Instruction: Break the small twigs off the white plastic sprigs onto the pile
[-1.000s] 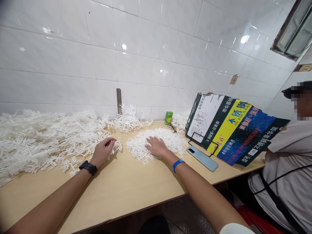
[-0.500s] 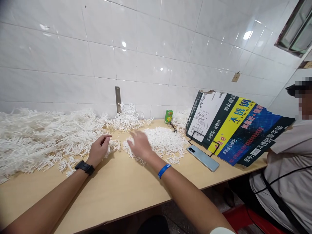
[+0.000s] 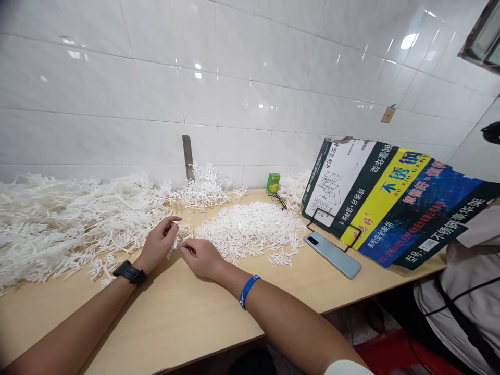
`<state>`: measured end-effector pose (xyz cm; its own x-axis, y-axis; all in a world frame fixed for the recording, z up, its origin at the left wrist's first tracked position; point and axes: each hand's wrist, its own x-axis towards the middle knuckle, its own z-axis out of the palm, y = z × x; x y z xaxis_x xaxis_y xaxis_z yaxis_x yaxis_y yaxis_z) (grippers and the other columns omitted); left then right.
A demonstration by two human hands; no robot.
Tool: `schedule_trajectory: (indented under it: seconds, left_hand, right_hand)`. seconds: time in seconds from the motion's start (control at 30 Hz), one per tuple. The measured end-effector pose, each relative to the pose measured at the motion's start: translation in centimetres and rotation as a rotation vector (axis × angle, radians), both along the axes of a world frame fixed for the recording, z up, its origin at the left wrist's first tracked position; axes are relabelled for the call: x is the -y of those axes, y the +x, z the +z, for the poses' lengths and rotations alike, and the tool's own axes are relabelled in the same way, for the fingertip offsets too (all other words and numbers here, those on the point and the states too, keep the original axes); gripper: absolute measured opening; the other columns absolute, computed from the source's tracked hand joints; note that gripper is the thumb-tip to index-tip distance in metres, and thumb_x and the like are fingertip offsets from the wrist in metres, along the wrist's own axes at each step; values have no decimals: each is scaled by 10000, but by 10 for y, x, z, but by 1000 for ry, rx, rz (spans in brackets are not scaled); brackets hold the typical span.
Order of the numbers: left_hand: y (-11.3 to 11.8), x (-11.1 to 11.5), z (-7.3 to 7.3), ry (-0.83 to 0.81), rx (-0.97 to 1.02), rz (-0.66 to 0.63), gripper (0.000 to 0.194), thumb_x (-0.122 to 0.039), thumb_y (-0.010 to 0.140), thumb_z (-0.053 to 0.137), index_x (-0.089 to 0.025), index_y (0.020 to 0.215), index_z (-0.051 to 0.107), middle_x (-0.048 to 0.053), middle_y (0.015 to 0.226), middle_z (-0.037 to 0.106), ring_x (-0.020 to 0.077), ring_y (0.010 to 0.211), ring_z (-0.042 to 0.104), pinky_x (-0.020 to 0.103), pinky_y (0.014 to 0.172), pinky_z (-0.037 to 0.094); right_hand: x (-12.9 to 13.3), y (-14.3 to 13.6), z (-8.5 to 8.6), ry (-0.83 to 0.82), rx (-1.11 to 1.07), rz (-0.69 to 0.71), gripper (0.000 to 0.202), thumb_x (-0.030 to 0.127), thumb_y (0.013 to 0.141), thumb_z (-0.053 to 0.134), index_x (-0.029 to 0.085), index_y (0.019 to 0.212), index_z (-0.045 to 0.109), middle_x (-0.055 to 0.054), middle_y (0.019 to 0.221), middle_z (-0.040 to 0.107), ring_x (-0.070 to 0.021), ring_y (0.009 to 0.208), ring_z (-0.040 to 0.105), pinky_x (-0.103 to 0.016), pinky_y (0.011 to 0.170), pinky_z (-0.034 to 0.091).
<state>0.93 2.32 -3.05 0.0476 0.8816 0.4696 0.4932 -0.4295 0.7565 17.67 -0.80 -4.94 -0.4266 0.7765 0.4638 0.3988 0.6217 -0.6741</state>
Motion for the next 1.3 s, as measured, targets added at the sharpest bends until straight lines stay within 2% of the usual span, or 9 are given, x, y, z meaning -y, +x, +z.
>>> schedule_trajectory:
  seconds: [0.13, 0.33, 0.43, 0.6, 0.7, 0.8, 0.97, 1.1, 1.3]
  left_hand:
    - [4, -1, 3, -2, 0, -140, 294, -377, 919, 436, -201, 1141, 516, 6, 805, 627, 154, 653, 541, 275, 621, 403]
    - [9, 4, 6, -24, 31, -105, 211, -406, 894, 530, -200, 937, 529, 19, 834, 681, 124, 577, 507, 256, 546, 376]
    - [11, 6, 6, -23, 29, -100, 204, -392, 879, 561, -190, 896, 576, 18, 796, 679, 118, 574, 512, 249, 536, 373]
    - [16, 10, 7, -10, 50, -132, 208, -389, 878, 571, -183, 883, 602, 16, 768, 671, 125, 608, 555, 246, 552, 398]
    - [19, 13, 7, -5, 50, -154, 193, -374, 884, 573, -184, 886, 607, 19, 781, 669, 139, 666, 594, 254, 602, 434]
    - [21, 16, 8, -3, 36, -180, 182, -362, 886, 577, -185, 897, 615, 24, 812, 672, 153, 725, 616, 266, 647, 455]
    - [23, 19, 10, 14, -49, -175, 186, -366, 882, 587, -193, 927, 642, 25, 857, 672, 146, 696, 568, 276, 646, 447]
    - [22, 18, 11, 24, -75, -176, 189, -370, 875, 599, -197, 936, 647, 26, 877, 678, 144, 691, 563, 281, 649, 456]
    - [19, 17, 10, 10, 48, -246, 249, -366, 899, 553, -180, 1050, 622, 76, 1012, 690, 195, 910, 650, 323, 796, 518]
  right_hand:
    - [-3, 8, 3, -97, -54, -1, 177, 268, 909, 495, 191, 776, 583, 36, 668, 546, -110, 624, 475, -235, 612, 343]
    - [-1, 16, 12, -16, -166, -66, 198, 297, 936, 473, 194, 831, 604, 38, 680, 527, -106, 613, 447, -235, 582, 326]
    - [-2, 19, 16, 45, -168, -97, 192, 263, 945, 455, 194, 901, 629, 21, 731, 575, -115, 642, 484, -239, 605, 355]
    - [-7, 28, 19, 187, -139, -130, 200, 202, 944, 455, 184, 1014, 641, -43, 960, 663, -149, 837, 578, -262, 753, 421]
    - [-13, 31, 15, 193, -120, -167, 184, 215, 939, 486, 183, 1034, 640, -45, 943, 657, -149, 793, 571, -271, 730, 427]
    - [-18, 31, 11, 184, -113, -173, 152, 215, 918, 531, 185, 1012, 648, -38, 909, 647, -146, 756, 563, -276, 709, 428]
    - [-20, 29, 10, 186, -141, -125, 119, 213, 906, 563, 193, 868, 674, -24, 822, 633, -144, 744, 562, -259, 662, 423]
    - [-18, 29, 12, 141, -181, -132, 128, 223, 909, 556, 188, 870, 673, -30, 849, 655, -141, 754, 572, -253, 656, 423]
    - [-15, 28, 15, 44, -159, -103, 174, 290, 914, 548, 180, 869, 675, -25, 824, 668, -135, 717, 563, -264, 671, 419]
